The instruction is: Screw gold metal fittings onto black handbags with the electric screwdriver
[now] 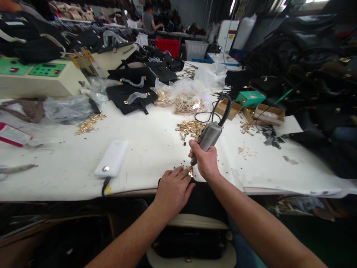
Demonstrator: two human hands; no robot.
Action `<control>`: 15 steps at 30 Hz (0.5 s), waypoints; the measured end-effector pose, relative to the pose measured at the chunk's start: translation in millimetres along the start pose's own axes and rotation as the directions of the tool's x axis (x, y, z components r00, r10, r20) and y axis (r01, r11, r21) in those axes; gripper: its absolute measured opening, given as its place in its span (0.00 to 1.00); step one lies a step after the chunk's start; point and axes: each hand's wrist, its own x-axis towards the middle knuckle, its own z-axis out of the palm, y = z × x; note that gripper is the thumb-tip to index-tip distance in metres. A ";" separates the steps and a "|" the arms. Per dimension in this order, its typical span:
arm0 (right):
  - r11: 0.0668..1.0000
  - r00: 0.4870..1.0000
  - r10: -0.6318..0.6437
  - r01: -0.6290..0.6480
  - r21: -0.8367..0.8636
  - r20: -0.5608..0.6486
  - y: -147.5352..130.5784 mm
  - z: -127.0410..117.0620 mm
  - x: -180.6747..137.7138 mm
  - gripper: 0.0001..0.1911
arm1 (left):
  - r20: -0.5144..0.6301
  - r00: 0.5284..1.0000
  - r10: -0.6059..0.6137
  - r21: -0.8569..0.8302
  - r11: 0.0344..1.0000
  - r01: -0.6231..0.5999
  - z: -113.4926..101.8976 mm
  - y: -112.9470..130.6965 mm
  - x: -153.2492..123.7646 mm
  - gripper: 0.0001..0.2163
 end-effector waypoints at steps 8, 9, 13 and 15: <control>0.990 0.997 0.015 -0.004 -0.142 0.079 -3.1 2.2 1.9 0.16 | 0.000 1.000 -0.014 -0.007 1.000 0.014 1.0 1.0 0.2 0.11; 0.987 0.996 0.011 0.004 -0.163 0.094 -3.4 2.6 2.6 0.15 | 0.003 1.000 -0.016 -0.007 1.000 0.016 0.6 1.4 0.5 0.11; 0.976 0.984 -0.008 0.046 -0.215 0.178 -3.6 3.9 4.7 0.14 | 0.023 0.999 -0.027 -0.012 1.000 0.028 -0.2 2.3 1.1 0.12; 0.970 0.976 -0.006 0.058 -0.238 0.217 -3.7 4.4 5.3 0.13 | 0.032 0.999 -0.034 -0.016 0.999 0.034 0.7 2.3 0.8 0.12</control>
